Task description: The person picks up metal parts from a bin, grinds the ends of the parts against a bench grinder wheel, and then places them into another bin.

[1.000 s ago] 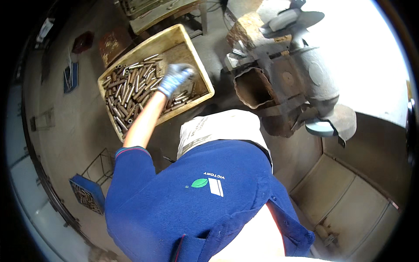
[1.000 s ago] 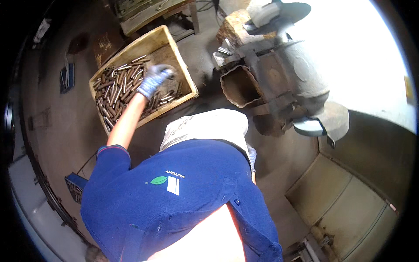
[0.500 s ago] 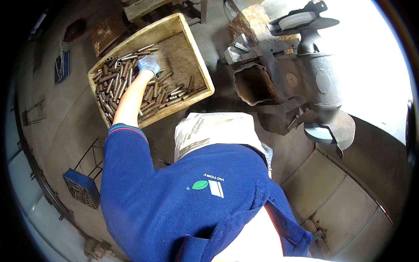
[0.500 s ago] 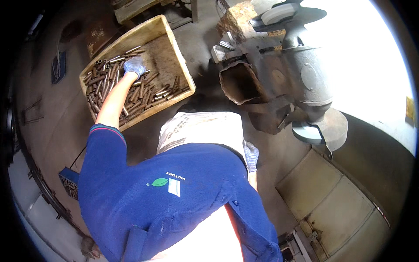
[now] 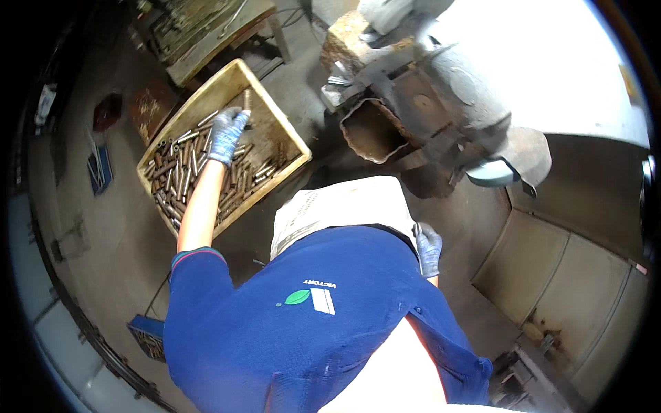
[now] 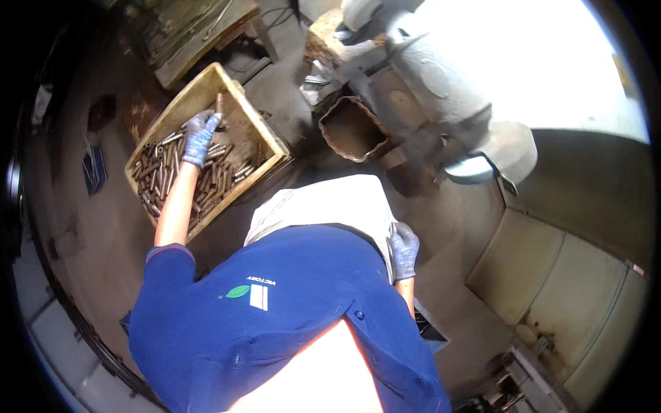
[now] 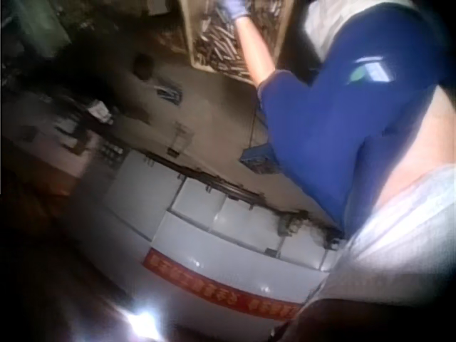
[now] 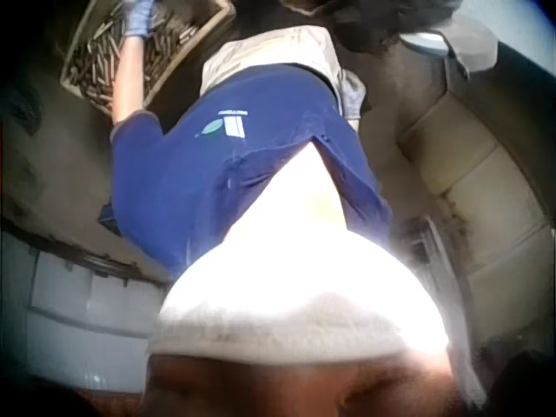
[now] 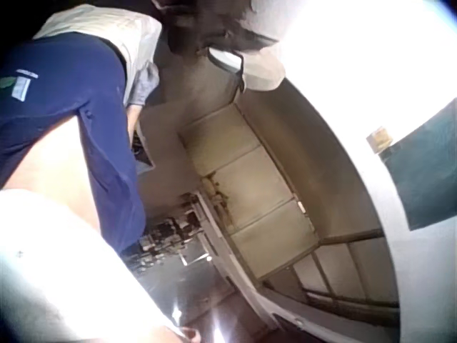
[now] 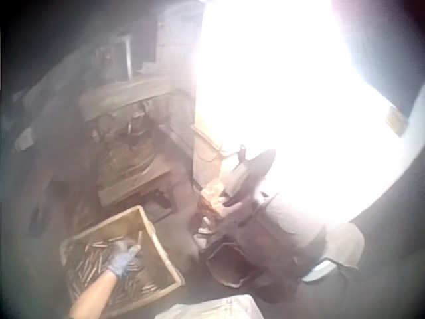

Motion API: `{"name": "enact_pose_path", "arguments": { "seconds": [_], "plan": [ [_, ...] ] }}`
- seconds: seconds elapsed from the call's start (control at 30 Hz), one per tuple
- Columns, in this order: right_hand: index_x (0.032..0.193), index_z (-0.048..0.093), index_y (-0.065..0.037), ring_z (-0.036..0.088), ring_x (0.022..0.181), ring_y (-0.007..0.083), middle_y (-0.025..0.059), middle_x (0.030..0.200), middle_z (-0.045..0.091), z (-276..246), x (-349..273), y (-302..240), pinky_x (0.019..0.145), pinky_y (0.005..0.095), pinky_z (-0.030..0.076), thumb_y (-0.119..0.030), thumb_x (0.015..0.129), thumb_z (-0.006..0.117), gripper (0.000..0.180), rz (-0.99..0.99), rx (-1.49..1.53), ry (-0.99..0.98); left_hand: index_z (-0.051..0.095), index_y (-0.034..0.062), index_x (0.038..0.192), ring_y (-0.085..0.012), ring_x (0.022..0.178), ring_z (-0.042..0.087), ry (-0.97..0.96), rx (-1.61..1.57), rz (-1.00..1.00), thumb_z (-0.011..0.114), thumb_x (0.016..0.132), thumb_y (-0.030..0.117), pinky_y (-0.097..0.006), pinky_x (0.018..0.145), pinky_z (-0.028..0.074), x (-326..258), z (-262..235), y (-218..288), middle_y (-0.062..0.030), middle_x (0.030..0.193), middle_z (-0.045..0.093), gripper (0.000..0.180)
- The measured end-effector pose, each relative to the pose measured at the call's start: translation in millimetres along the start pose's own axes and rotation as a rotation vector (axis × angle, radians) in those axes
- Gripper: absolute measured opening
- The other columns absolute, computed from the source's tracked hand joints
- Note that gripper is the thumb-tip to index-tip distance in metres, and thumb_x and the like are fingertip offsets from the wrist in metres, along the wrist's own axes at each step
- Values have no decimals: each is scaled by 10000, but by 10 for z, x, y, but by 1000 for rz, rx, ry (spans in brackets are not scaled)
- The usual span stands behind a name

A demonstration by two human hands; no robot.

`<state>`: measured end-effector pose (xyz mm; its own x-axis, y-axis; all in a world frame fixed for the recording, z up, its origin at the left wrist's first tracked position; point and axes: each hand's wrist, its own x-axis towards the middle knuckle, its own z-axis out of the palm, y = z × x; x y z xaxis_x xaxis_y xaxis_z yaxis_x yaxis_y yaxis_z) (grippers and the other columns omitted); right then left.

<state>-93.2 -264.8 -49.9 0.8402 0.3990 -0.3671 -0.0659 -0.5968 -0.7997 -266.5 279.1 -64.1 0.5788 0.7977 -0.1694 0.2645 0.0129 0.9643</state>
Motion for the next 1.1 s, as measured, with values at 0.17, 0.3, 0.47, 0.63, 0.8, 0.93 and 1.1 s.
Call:
{"name": "enact_pose_path", "arguments": {
  "seconds": [0.17,0.3,0.47,0.63,0.8,0.93,1.1],
  "plan": [
    [915,647,38,620,949,304,191,1020,633,-19,197,-1224,823,337,492,-63,762,611,186,-588,36,59,620,-30,963,-86,655,572,-483,44,325,660,821,113,-232,602,485,-459,1317,1225,-44,760,644,205],
    [930,636,28,571,1056,328,225,1088,580,27,199,-1976,851,351,503,-14,653,734,297,-792,49,220,631,-27,947,-115,664,582,-746,45,625,678,775,85,-264,596,484,-814,2130,1601,-91,771,639,211],
    [966,610,23,609,949,253,171,1090,549,-31,100,-1738,799,314,519,0,665,738,327,-781,23,435,635,-30,970,-142,755,619,-968,14,545,683,766,57,-261,676,503,-1072,2594,1695,-116,843,648,227],
    [949,606,28,607,879,170,126,1025,541,-52,44,-1535,735,254,531,16,707,714,266,-719,232,580,563,-80,1073,-101,810,593,-1152,12,451,659,824,48,-219,694,520,-1167,2866,1678,-72,923,616,297],
    [875,655,26,583,874,150,94,950,554,-122,38,-1400,730,240,517,21,772,656,103,-600,361,556,582,-59,1066,-65,688,556,-1211,15,452,655,829,54,-205,584,479,-1226,3005,1685,-46,841,623,273],
    [881,669,17,576,861,154,88,943,578,-126,70,-1238,743,248,478,15,780,651,102,-574,313,616,602,-54,1055,-79,757,575,-1217,-2,241,664,814,61,-225,658,489,-1229,3072,1763,-74,888,651,274],
    [884,680,6,573,864,177,97,932,590,-133,148,-1115,754,262,453,-6,784,657,103,-568,350,740,615,-41,1050,-87,748,612,-1041,-144,138,651,830,64,-212,669,501,-1152,3213,1568,-88,898,673,246]
  ]
}}
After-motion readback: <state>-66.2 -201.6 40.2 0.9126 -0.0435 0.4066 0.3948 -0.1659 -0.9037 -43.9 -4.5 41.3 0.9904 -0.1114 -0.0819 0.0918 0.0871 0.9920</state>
